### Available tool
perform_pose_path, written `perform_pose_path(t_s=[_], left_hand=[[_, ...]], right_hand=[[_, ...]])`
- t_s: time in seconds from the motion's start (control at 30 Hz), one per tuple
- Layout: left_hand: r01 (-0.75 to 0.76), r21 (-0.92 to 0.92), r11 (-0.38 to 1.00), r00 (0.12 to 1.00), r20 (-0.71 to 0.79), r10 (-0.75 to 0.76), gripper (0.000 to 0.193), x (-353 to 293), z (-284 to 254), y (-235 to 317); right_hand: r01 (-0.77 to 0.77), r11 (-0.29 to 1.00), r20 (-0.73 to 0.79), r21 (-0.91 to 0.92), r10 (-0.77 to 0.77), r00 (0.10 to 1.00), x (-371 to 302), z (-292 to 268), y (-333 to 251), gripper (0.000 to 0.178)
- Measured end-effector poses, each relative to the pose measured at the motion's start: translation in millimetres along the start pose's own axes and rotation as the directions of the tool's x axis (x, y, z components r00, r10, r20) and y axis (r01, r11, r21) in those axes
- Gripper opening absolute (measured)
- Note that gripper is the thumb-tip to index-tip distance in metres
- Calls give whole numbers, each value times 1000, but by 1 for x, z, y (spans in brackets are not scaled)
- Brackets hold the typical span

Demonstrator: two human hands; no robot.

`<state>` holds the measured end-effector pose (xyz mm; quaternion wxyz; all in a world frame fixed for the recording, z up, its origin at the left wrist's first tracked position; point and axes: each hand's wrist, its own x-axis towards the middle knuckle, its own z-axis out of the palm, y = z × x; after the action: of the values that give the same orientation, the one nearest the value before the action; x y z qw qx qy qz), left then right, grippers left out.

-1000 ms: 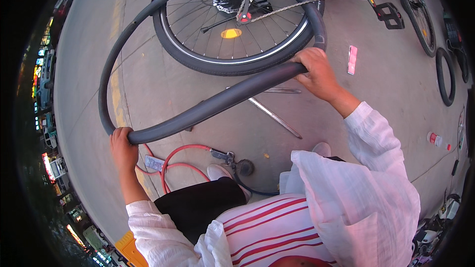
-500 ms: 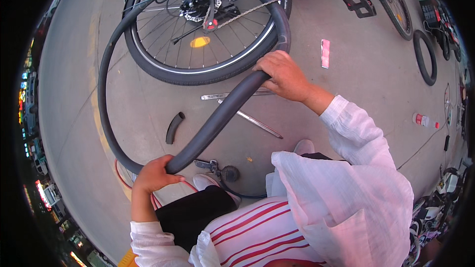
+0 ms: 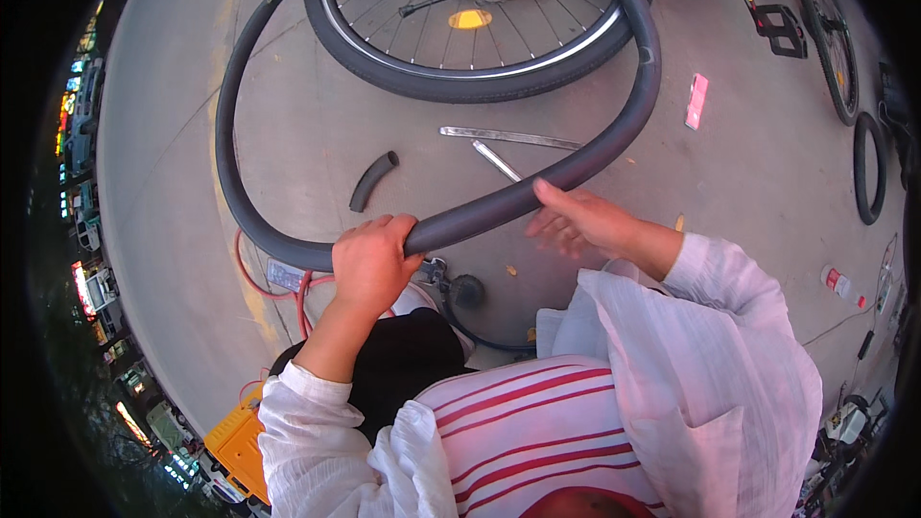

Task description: The person removes a bicycle tire from the rim, inspects the inner tube, and uses a hand pump to inflate it. The person then reinserts the inner tube into the tire and mounts the tire back onto the rim.

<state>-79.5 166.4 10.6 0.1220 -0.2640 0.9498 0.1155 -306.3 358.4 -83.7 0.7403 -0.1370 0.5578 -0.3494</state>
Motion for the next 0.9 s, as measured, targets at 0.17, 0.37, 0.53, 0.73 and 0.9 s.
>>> perform_pose_path(t_s=[0.17, 0.37, 0.53, 0.73, 0.9], left_hand=[[23, -36, 999, 1000, 8, -23, 26, 6, -2, 16], [74, -184, 980, 996, 64, -63, 35, 7, -9, 14], [92, -223, 971, 992, 108, -69, 37, 9, -13, 10], [100, -247, 964, 991, 110, -75, 35, 12, -13, 11], [50, -249, 967, 998, 52, -38, 34, 12, -5, 5]], right_hand=[[23, 793, 130, 609, -128, 983, 9, 20, 3, 58], [131, 742, 71, 658, -234, 970, 11, 23, 2, 54], [128, 744, 98, 655, -253, 962, 13, 22, 2, 54], [157, 767, 87, 622, -267, 960, 10, 23, 0, 57], [152, 777, 92, 610, -261, 961, 10, 24, 0, 58]])
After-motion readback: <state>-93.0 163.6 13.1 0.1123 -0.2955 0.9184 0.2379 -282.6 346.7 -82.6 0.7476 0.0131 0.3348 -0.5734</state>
